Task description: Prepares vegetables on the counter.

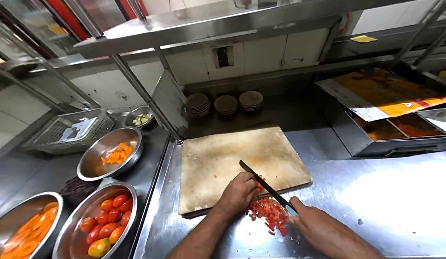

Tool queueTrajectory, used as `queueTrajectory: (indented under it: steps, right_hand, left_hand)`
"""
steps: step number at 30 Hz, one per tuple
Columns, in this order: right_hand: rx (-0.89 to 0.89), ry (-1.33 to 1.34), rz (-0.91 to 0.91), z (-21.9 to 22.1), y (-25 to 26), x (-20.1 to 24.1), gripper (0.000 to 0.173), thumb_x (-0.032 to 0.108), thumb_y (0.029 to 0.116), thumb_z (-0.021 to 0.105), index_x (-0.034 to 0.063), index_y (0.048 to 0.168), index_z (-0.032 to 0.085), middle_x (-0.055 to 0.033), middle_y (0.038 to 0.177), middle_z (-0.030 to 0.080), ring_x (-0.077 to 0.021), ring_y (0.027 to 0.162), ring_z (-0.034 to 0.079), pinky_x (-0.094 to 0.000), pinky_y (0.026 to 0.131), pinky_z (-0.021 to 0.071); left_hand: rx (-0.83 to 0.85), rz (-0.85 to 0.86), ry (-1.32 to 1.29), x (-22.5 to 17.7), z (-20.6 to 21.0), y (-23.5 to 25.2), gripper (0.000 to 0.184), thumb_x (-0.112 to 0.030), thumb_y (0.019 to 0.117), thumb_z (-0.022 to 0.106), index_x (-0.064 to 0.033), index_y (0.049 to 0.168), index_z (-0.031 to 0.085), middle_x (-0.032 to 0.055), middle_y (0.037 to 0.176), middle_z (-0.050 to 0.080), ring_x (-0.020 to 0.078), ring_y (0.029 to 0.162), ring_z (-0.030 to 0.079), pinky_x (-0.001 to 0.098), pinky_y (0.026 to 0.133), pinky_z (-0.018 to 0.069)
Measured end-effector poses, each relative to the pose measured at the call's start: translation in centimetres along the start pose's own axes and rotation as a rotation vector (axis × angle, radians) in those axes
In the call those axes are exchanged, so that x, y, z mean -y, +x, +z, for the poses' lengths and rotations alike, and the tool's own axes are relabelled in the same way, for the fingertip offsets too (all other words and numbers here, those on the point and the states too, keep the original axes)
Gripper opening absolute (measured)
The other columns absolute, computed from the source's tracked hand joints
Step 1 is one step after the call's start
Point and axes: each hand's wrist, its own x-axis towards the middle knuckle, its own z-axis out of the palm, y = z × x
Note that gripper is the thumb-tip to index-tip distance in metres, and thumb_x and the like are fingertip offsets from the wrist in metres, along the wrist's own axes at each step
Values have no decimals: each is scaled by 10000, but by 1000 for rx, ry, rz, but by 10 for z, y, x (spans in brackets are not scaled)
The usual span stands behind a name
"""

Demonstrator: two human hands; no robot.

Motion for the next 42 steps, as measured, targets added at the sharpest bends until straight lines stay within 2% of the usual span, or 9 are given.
queueTrajectory:
  steps: [6, 8, 12, 16, 18, 20, 26, 36, 42]
  right_hand:
    - [-52, 116, -66, 19, 56, 24, 432, 341, 1094, 444, 82, 1436, 402, -230, 1091, 659, -404, 1007, 685, -583, 869, 547]
    - [-76, 215, -94, 17, 49, 7, 417, 374, 1087, 456, 96, 1396, 431, -200, 989, 648, -366, 857, 682, -558, 772, 559]
    - [-198, 415, -31, 31, 41, -39, 471, 385, 1076, 469, 119, 1459, 402, -140, 852, 642, -275, 623, 659, -479, 619, 583]
    - [-197, 379, 27, 58, 47, -42, 426, 342, 1066, 489, 100, 1415, 450, -168, 890, 682, -326, 721, 701, -526, 696, 589]
    - [-162, 367, 26, 66, 41, -35, 430, 320, 1056, 499, 96, 1420, 449, -166, 901, 686, -327, 745, 703, -524, 714, 582]
    - [-145, 380, 24, 72, 37, -31, 439, 316, 1058, 500, 86, 1428, 440, -173, 891, 677, -333, 736, 695, -527, 714, 575]
    - [-140, 385, 24, 85, 37, -32, 474, 329, 1065, 502, 106, 1470, 403, -180, 920, 681, -333, 752, 703, -529, 728, 583]
    - [-156, 389, 21, 87, 40, -34, 464, 329, 1066, 508, 96, 1454, 406, -167, 899, 670, -310, 696, 687, -499, 684, 583]
    - [-191, 372, -4, 82, 36, -37, 435, 328, 1055, 512, 80, 1408, 457, -165, 886, 675, -323, 712, 686, -516, 684, 573]
  left_hand:
    - [-5, 20, 19, 0, 2, -1, 188, -169, 1009, 616, -36, 989, 746, 132, 1114, 721, 248, 1114, 680, 361, 1003, 548]
    - [-27, -2, 35, 0, 4, -5, 194, -191, 1011, 615, -51, 1028, 747, 137, 1128, 711, 254, 1125, 670, 367, 1005, 547]
    - [5, -144, 11, -6, 22, -8, 373, -290, 987, 653, -124, 1319, 680, 164, 1392, 588, 292, 1315, 554, 400, 1117, 469]
    - [72, -145, -8, -7, 24, 8, 347, -233, 1001, 626, -110, 1323, 669, 163, 1398, 600, 299, 1311, 572, 409, 1118, 468]
    - [166, -155, -59, -11, 8, 16, 406, -179, 1001, 617, -89, 1396, 612, 168, 1462, 561, 295, 1328, 571, 422, 1122, 468]
    - [185, -171, -112, -9, -5, 16, 479, -157, 973, 657, -93, 1438, 563, 176, 1526, 485, 279, 1253, 622, 420, 1051, 529]
    - [-20, -22, -74, 9, 9, -4, 224, -194, 977, 666, -38, 1131, 714, 184, 1269, 652, 285, 1228, 622, 391, 1069, 510]
    - [-180, 97, 66, 19, 24, -9, 241, -229, 992, 661, -72, 1166, 718, 151, 1204, 686, 256, 1168, 659, 363, 1023, 544]
    - [-150, 110, 72, 22, 23, -9, 228, -231, 1013, 627, -61, 1125, 729, 124, 1186, 704, 249, 1189, 649, 362, 1051, 524]
